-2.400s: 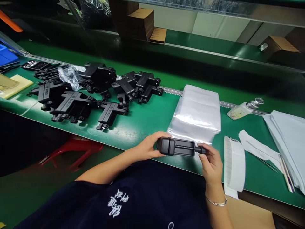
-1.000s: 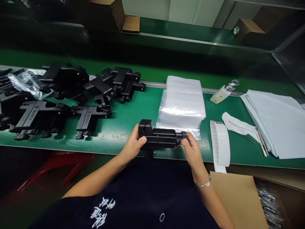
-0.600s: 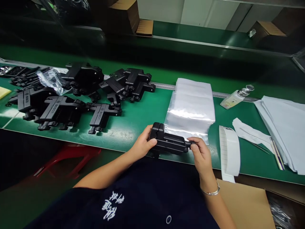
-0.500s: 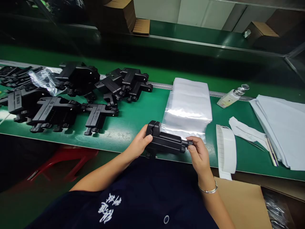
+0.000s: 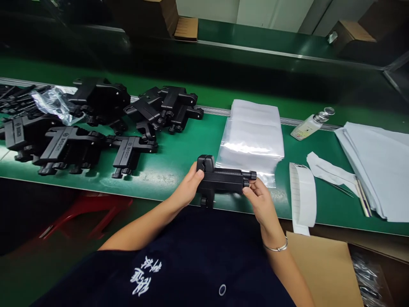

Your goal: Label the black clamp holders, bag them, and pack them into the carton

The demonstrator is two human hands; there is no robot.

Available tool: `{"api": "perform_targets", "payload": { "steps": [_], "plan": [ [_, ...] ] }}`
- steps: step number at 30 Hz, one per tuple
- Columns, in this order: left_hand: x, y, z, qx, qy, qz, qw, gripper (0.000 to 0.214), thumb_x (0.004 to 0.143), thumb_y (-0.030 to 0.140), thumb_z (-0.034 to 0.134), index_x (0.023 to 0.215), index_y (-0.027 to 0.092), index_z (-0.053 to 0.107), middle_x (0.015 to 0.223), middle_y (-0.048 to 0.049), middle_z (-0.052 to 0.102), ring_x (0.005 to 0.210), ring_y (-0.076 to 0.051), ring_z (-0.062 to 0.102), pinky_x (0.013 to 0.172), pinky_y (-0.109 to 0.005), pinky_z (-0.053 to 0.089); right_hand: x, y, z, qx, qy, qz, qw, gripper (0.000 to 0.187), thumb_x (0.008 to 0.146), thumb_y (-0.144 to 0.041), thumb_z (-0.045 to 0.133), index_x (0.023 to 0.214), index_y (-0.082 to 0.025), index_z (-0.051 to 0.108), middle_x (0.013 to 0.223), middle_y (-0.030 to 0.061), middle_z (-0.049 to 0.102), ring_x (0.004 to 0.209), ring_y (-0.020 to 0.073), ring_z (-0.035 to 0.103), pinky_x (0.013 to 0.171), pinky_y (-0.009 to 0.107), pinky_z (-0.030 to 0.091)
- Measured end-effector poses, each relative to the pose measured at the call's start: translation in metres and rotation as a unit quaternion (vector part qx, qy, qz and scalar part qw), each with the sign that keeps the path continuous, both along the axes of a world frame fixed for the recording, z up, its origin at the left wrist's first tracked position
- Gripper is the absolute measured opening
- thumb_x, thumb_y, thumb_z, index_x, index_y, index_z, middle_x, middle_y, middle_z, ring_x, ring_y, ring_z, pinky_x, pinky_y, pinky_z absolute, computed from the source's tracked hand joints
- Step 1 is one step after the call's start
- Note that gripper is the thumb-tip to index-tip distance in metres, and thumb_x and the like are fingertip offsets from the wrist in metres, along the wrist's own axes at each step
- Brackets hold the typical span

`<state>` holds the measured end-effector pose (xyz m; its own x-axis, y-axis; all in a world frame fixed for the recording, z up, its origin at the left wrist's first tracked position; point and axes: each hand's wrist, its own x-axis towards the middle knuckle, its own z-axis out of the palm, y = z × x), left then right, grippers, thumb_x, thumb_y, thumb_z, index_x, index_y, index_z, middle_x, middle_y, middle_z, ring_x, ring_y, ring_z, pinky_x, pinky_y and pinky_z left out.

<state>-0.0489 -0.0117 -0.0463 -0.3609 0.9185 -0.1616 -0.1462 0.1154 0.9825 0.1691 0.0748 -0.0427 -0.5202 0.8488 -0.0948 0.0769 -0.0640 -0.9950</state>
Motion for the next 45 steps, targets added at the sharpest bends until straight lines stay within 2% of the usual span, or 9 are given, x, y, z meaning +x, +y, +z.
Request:
{"api": "perform_targets", "payload": {
  "steps": [7, 13, 22, 26, 31, 34, 37, 42, 45],
  "plan": [
    [0.003, 0.002, 0.003, 0.062, 0.078, -0.013, 0.995, 0.064, 0.090, 0.068, 0.048, 0.131, 0.019, 0.052, 0.127, -0.0091, 0.059, 0.124, -0.028, 0.050, 0.110, -0.039, 0.036, -0.004, 0.000, -0.002, -0.053, 0.067, -0.051, 0.995, 0.033, 0.085, -0.050, 0.066, 0.102, -0.022, 0.060, 0.082, 0.0021, 0.061, 0.073, 0.0163, 0.057, 0.067, 0.031, 0.050],
    [0.007, 0.004, -0.007, 0.055, 0.010, -0.009, 0.998, 0.059, 0.094, 0.066, 0.040, 0.127, 0.020, 0.053, 0.126, -0.0084, 0.059, 0.122, -0.028, 0.051, 0.107, -0.039, 0.037, -0.004, -0.002, -0.006, -0.003, 0.104, -0.052, 0.993, 0.026, 0.087, -0.044, 0.067, 0.104, -0.025, 0.063, 0.091, 0.0028, 0.063, 0.080, 0.0161, 0.058, 0.074, 0.029, 0.050],
    [0.006, -0.002, -0.001, 0.106, 0.090, 0.029, 0.990, 0.056, 0.095, 0.064, 0.041, 0.127, 0.019, 0.051, 0.121, -0.0089, 0.060, 0.113, -0.025, 0.054, 0.101, -0.038, 0.040, -0.010, 0.003, -0.007, 0.106, 0.002, -0.077, 0.991, 0.038, 0.089, -0.058, 0.057, 0.090, -0.021, 0.063, 0.081, 0.0026, 0.062, 0.075, 0.0175, 0.057, 0.069, 0.029, 0.047],
    [0.005, -0.005, -0.002, 0.126, 0.119, 0.034, 0.984, 0.059, 0.093, 0.065, 0.045, 0.128, 0.018, 0.048, 0.121, -0.0103, 0.059, 0.111, -0.026, 0.055, 0.098, -0.037, 0.042, -0.017, 0.001, -0.007, 0.056, -0.024, -0.073, 0.995, 0.043, 0.087, -0.061, 0.058, 0.076, -0.020, 0.060, 0.067, -0.0006, 0.053, 0.063, 0.0143, 0.049, 0.060, 0.027, 0.041],
    [0.002, -0.006, -0.003, 0.096, 0.124, 0.043, 0.987, 0.055, 0.095, 0.063, 0.040, 0.127, 0.019, 0.048, 0.119, -0.0096, 0.060, 0.111, -0.026, 0.055, 0.098, -0.039, 0.042, -0.024, -0.003, -0.005, -0.033, 0.063, -0.087, 0.994, 0.036, 0.081, -0.052, 0.070, 0.100, -0.023, 0.063, 0.086, 0.0008, 0.061, 0.075, 0.0145, 0.053, 0.073, 0.028, 0.046],
    [0.001, -0.006, -0.003, 0.100, 0.130, 0.038, 0.986, 0.057, 0.094, 0.064, 0.041, 0.127, 0.019, 0.047, 0.119, -0.0098, 0.059, 0.109, -0.026, 0.054, 0.097, -0.040, 0.043, -0.024, -0.001, -0.007, -0.078, 0.053, -0.066, 0.993, 0.038, 0.080, -0.058, 0.068, 0.090, -0.022, 0.064, 0.080, 0.0007, 0.060, 0.071, 0.0145, 0.053, 0.071, 0.029, 0.045],
    [0.000, -0.006, -0.002, 0.100, 0.132, 0.027, 0.986, 0.059, 0.093, 0.066, 0.042, 0.127, 0.018, 0.046, 0.119, -0.0103, 0.058, 0.108, -0.026, 0.055, 0.096, -0.040, 0.043, -0.023, 0.001, -0.010, -0.090, 0.031, -0.092, 0.991, 0.044, 0.077, -0.064, 0.069, 0.079, -0.020, 0.063, 0.070, -0.0012, 0.055, 0.065, 0.0133, 0.048, 0.062, 0.027, 0.041],
    [-0.003, -0.006, 0.001, 0.088, 0.129, 0.020, 0.988, 0.058, 0.093, 0.065, 0.042, 0.126, 0.018, 0.046, 0.118, -0.0104, 0.059, 0.108, -0.026, 0.055, 0.096, -0.039, 0.043, -0.021, 0.004, -0.008, -0.093, 0.055, -0.042, 0.993, 0.038, 0.077, -0.053, 0.074, 0.102, -0.024, 0.066, 0.096, 0.0023, 0.065, 0.082, 0.0158, 0.055, 0.072, 0.029, 0.045],
    [-0.003, -0.007, 0.002, 0.103, 0.132, 0.019, 0.986, 0.062, 0.092, 0.068, 0.043, 0.128, 0.018, 0.043, 0.119, -0.0111, 0.058, 0.109, -0.026, 0.055, 0.095, -0.040, 0.044, -0.020, 0.007, -0.010, -0.104, 0.023, -0.042, 0.993, 0.042, 0.077, -0.059, 0.072, 0.095, -0.022, 0.067, 0.088, 0.0028, 0.065, 0.079, 0.0169, 0.057, 0.072, 0.031, 0.046]
  ]
}}
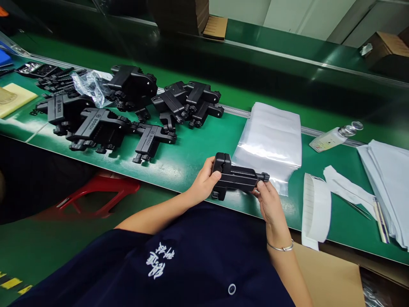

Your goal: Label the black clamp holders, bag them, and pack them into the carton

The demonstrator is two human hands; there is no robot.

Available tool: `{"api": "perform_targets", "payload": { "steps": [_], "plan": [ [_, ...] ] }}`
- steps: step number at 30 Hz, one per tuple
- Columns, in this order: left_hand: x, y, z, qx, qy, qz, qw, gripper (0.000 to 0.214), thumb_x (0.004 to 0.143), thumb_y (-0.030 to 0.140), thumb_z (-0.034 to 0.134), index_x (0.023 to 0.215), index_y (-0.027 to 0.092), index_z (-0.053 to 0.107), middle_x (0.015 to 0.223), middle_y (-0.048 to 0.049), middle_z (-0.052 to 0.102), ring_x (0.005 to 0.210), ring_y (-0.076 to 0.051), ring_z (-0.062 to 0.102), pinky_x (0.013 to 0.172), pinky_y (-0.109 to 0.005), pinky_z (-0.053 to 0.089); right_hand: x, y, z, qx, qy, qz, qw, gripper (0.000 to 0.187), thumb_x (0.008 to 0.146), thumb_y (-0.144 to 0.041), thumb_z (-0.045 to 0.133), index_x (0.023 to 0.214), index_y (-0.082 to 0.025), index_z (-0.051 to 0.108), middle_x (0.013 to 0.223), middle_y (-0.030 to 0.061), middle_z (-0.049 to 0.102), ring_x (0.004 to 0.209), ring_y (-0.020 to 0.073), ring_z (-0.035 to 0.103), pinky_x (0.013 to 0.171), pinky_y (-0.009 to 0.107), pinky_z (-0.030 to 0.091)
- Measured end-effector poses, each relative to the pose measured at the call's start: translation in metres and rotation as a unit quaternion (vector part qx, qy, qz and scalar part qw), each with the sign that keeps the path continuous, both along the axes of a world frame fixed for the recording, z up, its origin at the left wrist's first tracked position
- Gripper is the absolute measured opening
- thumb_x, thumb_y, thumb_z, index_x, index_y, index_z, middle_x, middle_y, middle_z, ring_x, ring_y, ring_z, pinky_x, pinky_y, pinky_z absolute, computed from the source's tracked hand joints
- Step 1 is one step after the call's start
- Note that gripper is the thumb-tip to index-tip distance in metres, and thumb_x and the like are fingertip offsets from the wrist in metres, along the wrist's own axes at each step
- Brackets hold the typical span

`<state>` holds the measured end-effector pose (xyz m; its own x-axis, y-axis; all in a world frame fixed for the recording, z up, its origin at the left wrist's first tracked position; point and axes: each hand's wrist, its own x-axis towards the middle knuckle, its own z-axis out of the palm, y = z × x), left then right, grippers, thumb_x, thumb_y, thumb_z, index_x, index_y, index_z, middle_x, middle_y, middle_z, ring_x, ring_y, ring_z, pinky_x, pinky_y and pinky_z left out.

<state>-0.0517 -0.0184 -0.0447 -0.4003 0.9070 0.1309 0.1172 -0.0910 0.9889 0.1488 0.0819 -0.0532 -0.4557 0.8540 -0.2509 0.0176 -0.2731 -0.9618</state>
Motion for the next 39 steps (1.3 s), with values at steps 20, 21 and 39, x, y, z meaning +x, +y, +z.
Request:
{"api": "perform_targets", "payload": {
  "steps": [20, 21, 39],
  "plan": [
    [-0.001, 0.006, -0.011, -0.042, -0.055, 0.012, 0.998, 0.056, 0.093, 0.065, 0.043, 0.125, 0.020, 0.051, 0.118, -0.0075, 0.060, 0.111, -0.024, 0.054, 0.099, -0.035, 0.042, -0.001, -0.004, -0.003, 0.060, 0.045, 0.000, 0.997, 0.037, 0.081, -0.047, 0.073, 0.109, -0.024, 0.065, 0.108, 0.0066, 0.069, 0.102, 0.0218, 0.062, 0.097, 0.040, 0.048],
    [-0.001, 0.006, -0.012, -0.040, -0.055, 0.012, 0.998, 0.056, 0.093, 0.065, 0.044, 0.125, 0.020, 0.051, 0.119, -0.0076, 0.060, 0.111, -0.024, 0.054, 0.099, -0.036, 0.042, -0.001, -0.004, -0.003, 0.055, 0.045, 0.002, 0.997, 0.038, 0.080, -0.047, 0.073, 0.109, -0.024, 0.065, 0.107, 0.0064, 0.069, 0.101, 0.0215, 0.062, 0.096, 0.040, 0.047],
    [0.003, 0.000, -0.009, -0.015, -0.031, -0.014, 0.999, 0.063, 0.090, 0.068, 0.046, 0.131, 0.020, 0.045, 0.127, -0.0108, 0.057, 0.118, -0.027, 0.053, 0.103, -0.039, 0.040, 0.003, -0.007, 0.000, 0.179, -0.049, -0.043, 0.982, 0.035, 0.086, -0.056, 0.063, 0.095, -0.022, 0.066, 0.086, 0.0031, 0.065, 0.082, 0.0193, 0.058, 0.076, 0.032, 0.047]
  ]
}}
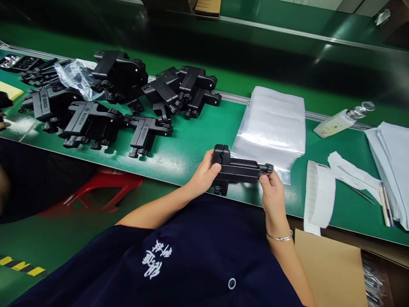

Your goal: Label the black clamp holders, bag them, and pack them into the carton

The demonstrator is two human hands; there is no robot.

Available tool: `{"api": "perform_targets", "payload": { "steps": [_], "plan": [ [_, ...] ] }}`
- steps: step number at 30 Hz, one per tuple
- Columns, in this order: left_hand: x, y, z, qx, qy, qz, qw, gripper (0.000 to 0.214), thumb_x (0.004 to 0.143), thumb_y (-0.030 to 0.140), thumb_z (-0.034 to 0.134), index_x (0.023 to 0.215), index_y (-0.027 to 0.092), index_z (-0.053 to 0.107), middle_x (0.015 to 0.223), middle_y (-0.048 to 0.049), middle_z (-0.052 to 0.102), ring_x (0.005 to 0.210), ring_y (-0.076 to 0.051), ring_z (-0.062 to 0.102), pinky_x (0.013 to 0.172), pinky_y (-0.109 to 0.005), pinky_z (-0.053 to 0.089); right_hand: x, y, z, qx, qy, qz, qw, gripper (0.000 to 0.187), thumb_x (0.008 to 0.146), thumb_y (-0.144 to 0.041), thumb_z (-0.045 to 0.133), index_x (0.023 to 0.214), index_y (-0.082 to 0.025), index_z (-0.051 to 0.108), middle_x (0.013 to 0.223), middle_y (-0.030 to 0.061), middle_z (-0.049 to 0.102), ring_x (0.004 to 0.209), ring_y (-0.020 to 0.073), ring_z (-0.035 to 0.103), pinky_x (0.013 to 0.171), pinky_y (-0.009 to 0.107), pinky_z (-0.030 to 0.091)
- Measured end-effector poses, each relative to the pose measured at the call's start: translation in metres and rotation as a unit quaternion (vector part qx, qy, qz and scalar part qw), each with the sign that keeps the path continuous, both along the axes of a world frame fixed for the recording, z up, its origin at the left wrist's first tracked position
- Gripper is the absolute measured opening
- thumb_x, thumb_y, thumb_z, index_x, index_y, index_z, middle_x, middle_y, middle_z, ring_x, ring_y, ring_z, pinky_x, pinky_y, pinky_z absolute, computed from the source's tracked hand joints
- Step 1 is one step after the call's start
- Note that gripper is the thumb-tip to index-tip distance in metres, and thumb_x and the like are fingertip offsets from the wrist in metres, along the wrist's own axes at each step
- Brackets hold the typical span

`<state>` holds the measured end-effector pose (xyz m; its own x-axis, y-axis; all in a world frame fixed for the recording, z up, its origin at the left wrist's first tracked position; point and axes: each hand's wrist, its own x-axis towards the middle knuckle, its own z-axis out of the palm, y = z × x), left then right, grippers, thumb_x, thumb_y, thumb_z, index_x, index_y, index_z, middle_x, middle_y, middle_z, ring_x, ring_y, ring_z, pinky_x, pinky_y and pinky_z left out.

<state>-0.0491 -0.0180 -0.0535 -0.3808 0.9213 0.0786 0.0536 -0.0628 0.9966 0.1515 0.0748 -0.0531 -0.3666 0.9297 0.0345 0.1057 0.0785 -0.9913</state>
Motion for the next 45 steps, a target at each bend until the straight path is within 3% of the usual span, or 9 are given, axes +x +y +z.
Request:
{"api": "perform_targets", "payload": {
  "steps": [4, 13, 17, 23, 28, 31, 34, 40, 45],
  "plan": [
    [0.000, 0.000, 0.004, 0.009, 0.001, -0.009, 1.000, 0.065, 0.089, 0.069, 0.049, 0.131, 0.020, 0.046, 0.124, -0.0109, 0.058, 0.114, -0.027, 0.054, 0.100, -0.039, 0.042, 0.002, 0.001, 0.000, 0.020, -0.061, -0.012, 0.998, 0.049, 0.086, -0.068, 0.053, 0.084, -0.021, 0.066, 0.071, 0.0019, 0.058, 0.071, 0.0189, 0.053, 0.069, 0.032, 0.045],
    [0.000, 0.003, 0.002, 0.023, -0.029, 0.002, 0.999, 0.064, 0.086, 0.068, 0.055, 0.129, 0.020, 0.050, 0.127, -0.0099, 0.059, 0.118, -0.027, 0.054, 0.103, -0.039, 0.042, 0.004, 0.002, -0.002, 0.024, -0.008, -0.003, 1.000, 0.034, 0.089, -0.055, 0.059, 0.086, -0.022, 0.065, 0.079, 0.0016, 0.062, 0.076, 0.0172, 0.055, 0.070, 0.029, 0.044],
    [-0.005, 0.016, 0.002, -0.011, -0.166, 0.066, 0.984, 0.059, 0.085, 0.067, 0.057, 0.117, 0.018, 0.059, 0.114, -0.0085, 0.067, 0.113, -0.028, 0.061, 0.100, -0.041, 0.048, 0.001, -0.008, 0.004, 0.045, -0.022, 0.033, 0.998, 0.043, 0.097, -0.057, 0.043, 0.092, -0.022, 0.067, 0.080, 0.0036, 0.062, 0.074, 0.0182, 0.057, 0.071, 0.032, 0.047],
    [-0.018, 0.034, 0.009, -0.073, -0.346, 0.103, 0.930, 0.055, 0.091, 0.064, 0.046, 0.110, 0.015, 0.062, 0.089, -0.0081, 0.074, 0.091, -0.028, 0.072, 0.080, -0.041, 0.059, -0.006, -0.032, 0.001, 0.276, -0.102, 0.200, 0.934, 0.035, 0.098, -0.047, 0.049, 0.126, -0.034, 0.065, 0.097, 0.0052, 0.067, 0.089, 0.0223, 0.062, 0.096, 0.047, 0.046],
    [-0.014, 0.036, 0.014, -0.080, -0.385, 0.102, 0.914, 0.053, 0.092, 0.062, 0.047, 0.108, 0.014, 0.063, 0.089, -0.0080, 0.075, 0.089, -0.027, 0.073, 0.078, -0.040, 0.060, -0.008, -0.038, 0.005, 0.356, -0.109, 0.212, 0.904, 0.035, 0.098, -0.040, 0.052, 0.132, -0.038, 0.060, 0.096, 0.0030, 0.068, 0.084, 0.0195, 0.062, 0.102, 0.050, 0.042],
    [-0.009, 0.035, 0.011, -0.081, -0.370, 0.104, 0.920, 0.052, 0.090, 0.062, 0.052, 0.109, 0.015, 0.063, 0.095, -0.0083, 0.074, 0.096, -0.027, 0.071, 0.084, -0.040, 0.058, -0.004, -0.035, 0.011, 0.271, -0.058, 0.124, 0.953, 0.037, 0.095, -0.041, 0.056, 0.132, -0.034, 0.059, 0.108, 0.0066, 0.066, 0.096, 0.0224, 0.063, 0.100, 0.049, 0.047],
    [-0.003, 0.031, 0.015, -0.058, -0.288, 0.031, 0.955, 0.056, 0.085, 0.064, 0.060, 0.116, 0.017, 0.062, 0.112, -0.0093, 0.072, 0.113, -0.030, 0.064, 0.096, -0.043, 0.052, 0.000, -0.025, 0.011, 0.049, 0.056, 0.007, 0.997, 0.057, 0.087, -0.052, 0.064, 0.137, -0.030, 0.051, 0.127, 0.0106, 0.060, 0.109, 0.0245, 0.062, 0.095, 0.046, 0.054],
    [0.002, 0.028, 0.039, -0.003, -0.159, -0.245, 0.957, 0.076, 0.082, 0.054, 0.068, 0.147, 0.025, 0.043, 0.137, -0.0123, 0.058, 0.129, -0.034, 0.052, 0.104, -0.046, 0.044, 0.000, -0.003, -0.013, -0.229, 0.180, -0.045, 0.956, 0.039, 0.079, -0.058, 0.068, 0.098, -0.025, 0.065, 0.090, 0.0026, 0.072, 0.078, 0.0187, 0.069, 0.072, 0.037, 0.061],
    [0.004, 0.038, 0.043, -0.050, -0.070, -0.222, 0.971, 0.077, 0.080, 0.032, 0.069, 0.149, 0.025, 0.035, 0.117, -0.0105, 0.064, 0.103, -0.024, 0.062, 0.086, -0.036, 0.049, -0.006, -0.011, -0.020, -0.256, 0.180, 0.010, 0.950, 0.046, 0.085, -0.068, 0.054, 0.100, -0.027, 0.070, 0.096, 0.0043, 0.075, 0.101, 0.0271, 0.070, 0.086, 0.047, 0.060]
  ]
}}
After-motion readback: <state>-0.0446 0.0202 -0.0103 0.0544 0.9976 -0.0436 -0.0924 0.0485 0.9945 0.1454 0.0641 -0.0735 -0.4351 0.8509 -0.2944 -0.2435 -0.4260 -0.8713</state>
